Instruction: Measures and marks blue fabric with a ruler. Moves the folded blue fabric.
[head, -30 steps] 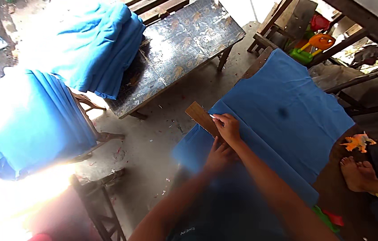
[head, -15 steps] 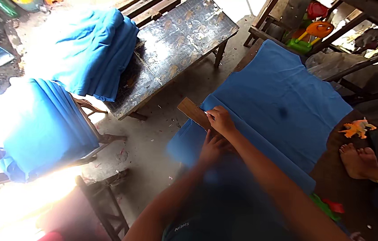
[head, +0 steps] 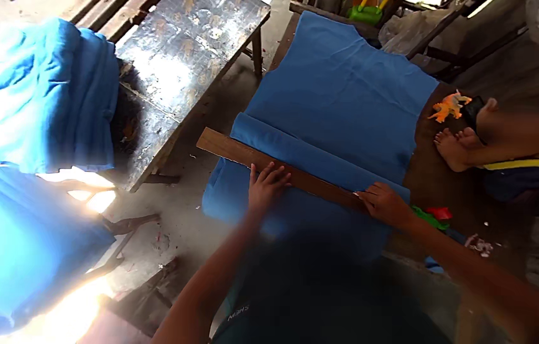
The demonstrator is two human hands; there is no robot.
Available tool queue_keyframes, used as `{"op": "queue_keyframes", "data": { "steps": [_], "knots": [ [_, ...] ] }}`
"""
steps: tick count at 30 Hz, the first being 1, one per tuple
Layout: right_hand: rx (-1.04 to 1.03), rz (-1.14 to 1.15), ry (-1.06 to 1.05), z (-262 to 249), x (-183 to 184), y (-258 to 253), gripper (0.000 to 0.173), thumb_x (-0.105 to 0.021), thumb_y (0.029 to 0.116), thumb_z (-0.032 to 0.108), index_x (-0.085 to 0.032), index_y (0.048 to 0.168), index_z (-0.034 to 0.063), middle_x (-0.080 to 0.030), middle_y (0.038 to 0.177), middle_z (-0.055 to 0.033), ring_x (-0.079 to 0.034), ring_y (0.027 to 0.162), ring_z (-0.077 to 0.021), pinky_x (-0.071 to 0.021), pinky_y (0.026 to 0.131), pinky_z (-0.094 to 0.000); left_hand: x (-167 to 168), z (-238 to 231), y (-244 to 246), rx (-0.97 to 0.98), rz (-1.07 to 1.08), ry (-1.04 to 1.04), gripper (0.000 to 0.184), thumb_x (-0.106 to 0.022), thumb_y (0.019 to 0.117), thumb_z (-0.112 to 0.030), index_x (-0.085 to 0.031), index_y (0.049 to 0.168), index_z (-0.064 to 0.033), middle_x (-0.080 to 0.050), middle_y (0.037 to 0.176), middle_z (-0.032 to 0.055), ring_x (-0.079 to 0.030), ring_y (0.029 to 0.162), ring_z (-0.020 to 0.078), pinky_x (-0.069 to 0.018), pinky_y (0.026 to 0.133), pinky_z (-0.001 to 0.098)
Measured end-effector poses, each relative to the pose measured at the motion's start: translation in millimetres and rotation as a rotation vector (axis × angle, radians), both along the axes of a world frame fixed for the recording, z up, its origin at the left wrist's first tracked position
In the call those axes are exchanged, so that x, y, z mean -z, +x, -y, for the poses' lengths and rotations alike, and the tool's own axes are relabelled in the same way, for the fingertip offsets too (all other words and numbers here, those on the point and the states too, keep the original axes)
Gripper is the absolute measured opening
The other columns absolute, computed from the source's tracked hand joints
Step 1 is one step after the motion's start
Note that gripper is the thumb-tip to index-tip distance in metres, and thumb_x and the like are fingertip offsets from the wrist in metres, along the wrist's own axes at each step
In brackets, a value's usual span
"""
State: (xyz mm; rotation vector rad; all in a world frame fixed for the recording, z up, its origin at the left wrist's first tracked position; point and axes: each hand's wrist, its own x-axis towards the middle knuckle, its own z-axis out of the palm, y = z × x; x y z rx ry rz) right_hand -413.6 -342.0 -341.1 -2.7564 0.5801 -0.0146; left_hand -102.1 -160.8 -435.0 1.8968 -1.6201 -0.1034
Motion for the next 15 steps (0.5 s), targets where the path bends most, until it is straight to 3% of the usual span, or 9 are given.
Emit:
{"op": "queue_keyframes", "data": {
  "steps": [2, 5, 6, 7, 10, 12, 15],
  "knots": [
    [0.076, -0.168, 0.039, 3, -19, -56, 0.022, -0.06, 0.094, -0.005, -0.075, 0.109, -0.0068, -0.07, 0.094, -0.0276, -0.067, 0.095, -0.0486, -0.0523, 0.087, -0.061, 0, 0, 1, 0.006, 0.007, 0.014, 0.03, -0.058, 0.103, -0.037, -0.077, 0.123, -0.0259, -0.067, 0.137, 0.0034, -0.053, 0.138, 0.0348, -0.018, 0.117, 0.0724],
    [0.263, -0.755, 0.153, 13, -58, -122, 0.022, -0.062, 0.0946, -0.004, -0.071, 0.114, -0.0094, -0.065, 0.121, -0.0309, -0.055, 0.124, -0.0502, -0.0387, 0.108, -0.061, -3, 1, 3, 0.021, 0.009, 0.019, 0.03, -0.058, 0.1034, -0.036, -0.076, 0.124, -0.0248, -0.068, 0.136, 0.0046, -0.053, 0.138, 0.0355, -0.018, 0.116, 0.0727],
    [0.326, -0.849, 0.158, 14, -66, -143, 0.023, -0.064, 0.0944, -0.003, -0.071, 0.115, -0.009, -0.064, 0.125, -0.0307, -0.053, 0.127, -0.0501, -0.0379, 0.109, -0.0617, -3, 0, 5, 0.034, 0.01, 0.029, 0.03, -0.057, 0.1035, -0.036, -0.076, 0.124, -0.0245, -0.067, 0.136, 0.0046, -0.052, 0.139, 0.0353, -0.0174, 0.117, 0.0725],
    [0.397, -0.83, 0.136, 13, -72, -162, 0.022, -0.064, 0.0949, -0.002, -0.072, 0.114, -0.0087, -0.065, 0.123, -0.031, -0.055, 0.125, -0.0507, -0.0396, 0.107, -0.0627, -2, 0, 7, 0.043, 0.013, 0.034, 0.03, -0.057, 0.1036, -0.036, -0.076, 0.124, -0.0247, -0.067, 0.137, 0.0041, -0.051, 0.139, 0.0347, -0.0166, 0.117, 0.0723],
    [0.635, -0.463, -0.035, -2, -72, -179, 0.022, -0.06, 0.0999, 0.002, -0.073, 0.115, -0.0072, -0.068, 0.113, -0.0324, -0.061, 0.115, -0.0521, -0.0444, 0.102, -0.0648, 0, 0, 8, 0.043, 0.015, 0.041, 0.03, -0.057, 0.1033, -0.038, -0.076, 0.124, -0.0258, -0.066, 0.138, 0.0036, -0.051, 0.14, 0.0343, -0.0143, 0.118, 0.0723],
    [0.815, -0.217, -0.083, -16, -59, -151, 0.026, -0.056, 0.1039, 0.007, -0.07, 0.12, -0.007, -0.066, 0.116, -0.033, -0.061, 0.116, -0.0514, -0.0447, 0.104, -0.0636, -3, 1, 12, 0.059, 0.017, 0.068, 0.031, -0.059, 0.1026, -0.04, -0.076, 0.124, -0.0269, -0.067, 0.137, 0.0039, -0.051, 0.14, 0.0346, -0.0152, 0.117, 0.0732],
    [0.96, -0.001, -0.007, -40, -36, -88, 0.032, -0.049, 0.1084, 0.015, -0.066, 0.125, -0.0051, -0.064, 0.121, -0.0304, -0.06, 0.119, -0.0462, -0.0469, 0.104, -0.0593, -16, 5, 29, 0.17, 0.017, 0.11, 0.036, -0.062, 0.1006, -0.038, -0.072, 0.131, -0.0221, -0.065, 0.139, 0.0092, -0.052, 0.137, 0.0376, -0.0239, 0.115, 0.0715]
  ]
}}
